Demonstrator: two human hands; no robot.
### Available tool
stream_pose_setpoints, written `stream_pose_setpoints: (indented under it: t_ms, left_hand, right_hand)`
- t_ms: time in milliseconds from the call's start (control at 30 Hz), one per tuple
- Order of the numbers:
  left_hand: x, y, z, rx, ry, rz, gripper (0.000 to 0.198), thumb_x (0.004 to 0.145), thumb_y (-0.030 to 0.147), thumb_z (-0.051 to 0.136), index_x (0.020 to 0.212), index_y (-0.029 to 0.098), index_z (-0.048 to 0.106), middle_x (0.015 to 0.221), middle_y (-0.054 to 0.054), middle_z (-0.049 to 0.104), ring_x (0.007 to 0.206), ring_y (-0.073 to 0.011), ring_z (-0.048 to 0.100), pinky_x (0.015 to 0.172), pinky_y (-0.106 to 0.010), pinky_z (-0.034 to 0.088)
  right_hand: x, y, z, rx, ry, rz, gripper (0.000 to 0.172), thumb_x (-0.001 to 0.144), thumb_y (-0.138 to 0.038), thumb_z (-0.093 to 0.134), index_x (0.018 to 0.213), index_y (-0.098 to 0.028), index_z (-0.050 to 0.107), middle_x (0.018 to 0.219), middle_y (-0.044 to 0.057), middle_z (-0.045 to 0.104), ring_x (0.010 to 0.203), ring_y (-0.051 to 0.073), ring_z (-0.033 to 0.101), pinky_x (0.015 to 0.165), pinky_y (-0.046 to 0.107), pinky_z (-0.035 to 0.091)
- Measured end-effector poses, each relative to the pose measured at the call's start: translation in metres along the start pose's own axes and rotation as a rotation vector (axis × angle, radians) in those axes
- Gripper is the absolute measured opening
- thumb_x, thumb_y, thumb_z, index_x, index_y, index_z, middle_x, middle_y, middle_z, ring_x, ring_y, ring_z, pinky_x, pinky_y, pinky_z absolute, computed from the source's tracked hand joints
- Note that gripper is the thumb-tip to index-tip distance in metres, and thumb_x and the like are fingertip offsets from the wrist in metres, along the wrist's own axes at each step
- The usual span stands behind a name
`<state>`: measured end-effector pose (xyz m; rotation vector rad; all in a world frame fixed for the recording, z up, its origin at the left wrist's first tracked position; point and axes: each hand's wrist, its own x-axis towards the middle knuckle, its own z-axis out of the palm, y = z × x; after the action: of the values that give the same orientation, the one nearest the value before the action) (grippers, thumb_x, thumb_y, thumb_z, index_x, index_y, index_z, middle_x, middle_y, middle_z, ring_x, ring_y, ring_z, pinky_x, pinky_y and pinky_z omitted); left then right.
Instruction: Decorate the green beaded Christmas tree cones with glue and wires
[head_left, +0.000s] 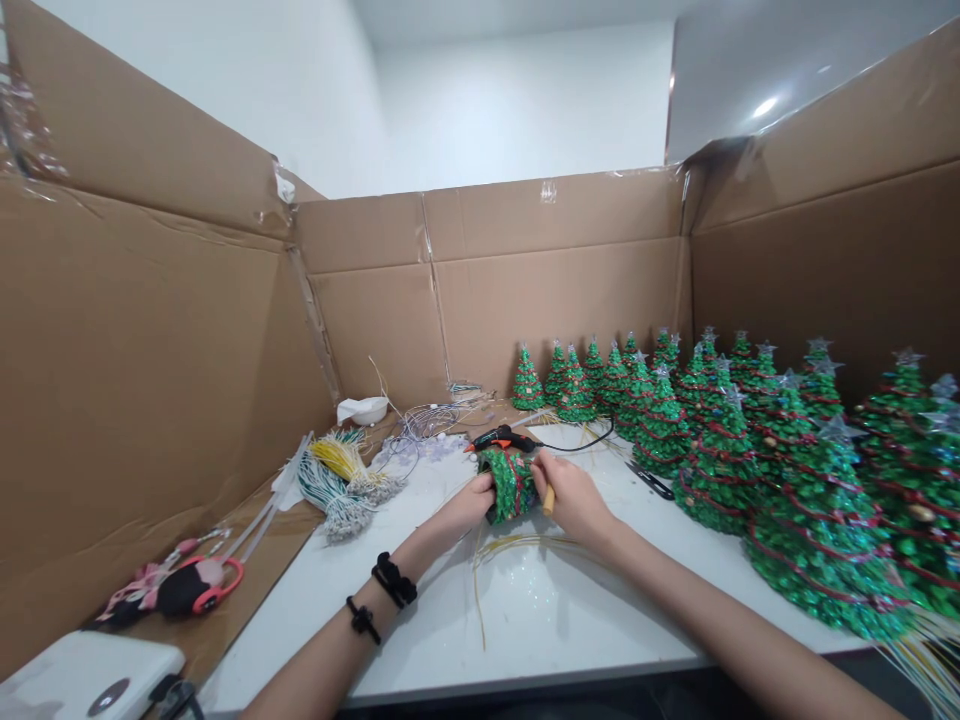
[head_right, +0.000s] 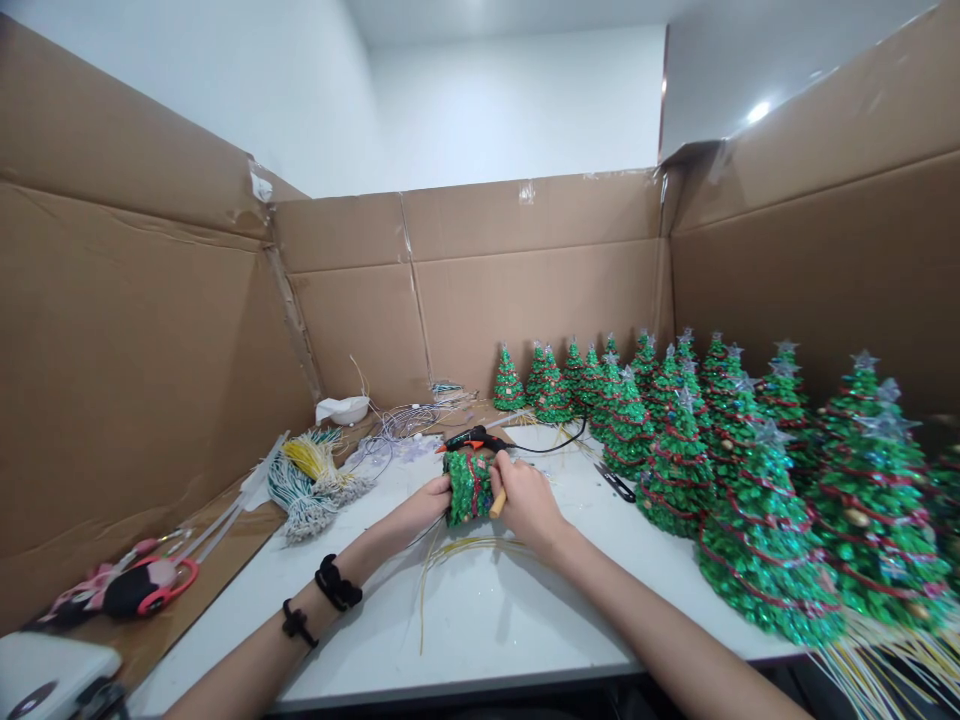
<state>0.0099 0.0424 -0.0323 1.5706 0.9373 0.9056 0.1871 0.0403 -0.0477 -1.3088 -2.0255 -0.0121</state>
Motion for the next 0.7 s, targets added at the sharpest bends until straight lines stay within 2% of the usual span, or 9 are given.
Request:
stream_pose_setpoints:
  t_ms: [167, 333, 400, 500, 567, 633, 700]
  left_hand:
    - [0.005, -0.008, -0.002, 0.000, 0.065, -0.019, 0.028, 0.071, 0.018, 0.052, 0.093, 0.014, 0.068, 0.086, -0.005, 0.070, 0.082, -0.0199, 0.059, 0.081, -0.033, 0.044]
    - [0.004, -0.008, 0.000, 0.001, 0.082, -0.016, 0.020, 0.071, 0.023, 0.055, 0.083, 0.013, 0.069, 0.073, -0.003, 0.068, 0.072, -0.0169, 0.056, 0.071, -0.028, 0.042]
    - [0.003, -0.006, 0.000, -0.016, 0.080, -0.044, 0.018, 0.072, 0.026, 0.056, 0.078, 0.013, 0.067, 0.063, -0.001, 0.063, 0.062, -0.0137, 0.052, 0.062, -0.025, 0.040]
    - [0.000, -0.004, -0.001, -0.048, 0.077, -0.096, 0.016, 0.070, 0.028, 0.059, 0.069, 0.013, 0.063, 0.053, 0.002, 0.053, 0.046, -0.0072, 0.037, 0.048, -0.021, 0.029]
    - [0.000, -0.003, -0.001, -0.076, 0.067, -0.117, 0.012, 0.068, 0.025, 0.060, 0.064, 0.013, 0.061, 0.050, 0.004, 0.048, 0.042, -0.0050, 0.028, 0.044, -0.022, 0.023]
    - [0.000, -0.002, 0.000, -0.098, 0.075, -0.137, 0.009, 0.065, 0.022, 0.061, 0.061, 0.014, 0.059, 0.048, 0.005, 0.046, 0.041, -0.0045, 0.027, 0.044, -0.022, 0.022]
    - [0.001, -0.002, 0.003, -0.089, 0.100, -0.140, 0.007, 0.061, 0.021, 0.063, 0.061, 0.014, 0.059, 0.047, 0.005, 0.048, 0.041, -0.0054, 0.033, 0.045, -0.022, 0.026]
  right_hand:
    - [0.001, 0.002, -0.001, 0.129, 0.024, -0.122, 0.014, 0.090, -0.011, 0.035, 0.097, -0.016, 0.046, 0.079, 0.006, 0.058, 0.074, 0.019, 0.053, 0.062, 0.025, 0.035]
    - [0.003, 0.002, -0.001, 0.155, 0.055, -0.251, 0.016, 0.088, -0.009, 0.034, 0.089, -0.018, 0.046, 0.083, 0.006, 0.056, 0.077, 0.020, 0.049, 0.068, 0.028, 0.038]
    - [0.003, 0.000, -0.004, 0.158, 0.061, -0.267, 0.015, 0.088, -0.010, 0.034, 0.085, -0.018, 0.046, 0.081, 0.006, 0.055, 0.075, 0.019, 0.048, 0.068, 0.029, 0.038]
    - [0.003, -0.003, -0.011, 0.200, 0.066, -0.279, 0.013, 0.087, -0.011, 0.036, 0.080, -0.019, 0.044, 0.077, 0.004, 0.052, 0.072, 0.018, 0.045, 0.064, 0.027, 0.037]
    - [0.003, -0.005, -0.015, 0.241, 0.062, -0.294, 0.011, 0.085, -0.011, 0.038, 0.078, -0.019, 0.042, 0.076, 0.003, 0.050, 0.071, 0.018, 0.044, 0.063, 0.026, 0.036]
    - [0.002, -0.007, -0.017, 0.274, 0.045, -0.316, 0.010, 0.084, -0.011, 0.039, 0.077, -0.019, 0.040, 0.076, 0.003, 0.049, 0.072, 0.017, 0.044, 0.063, 0.026, 0.035]
    - [0.001, -0.008, -0.018, 0.293, 0.022, -0.332, 0.011, 0.084, -0.011, 0.039, 0.077, -0.019, 0.039, 0.076, 0.003, 0.048, 0.071, 0.017, 0.043, 0.062, 0.026, 0.034]
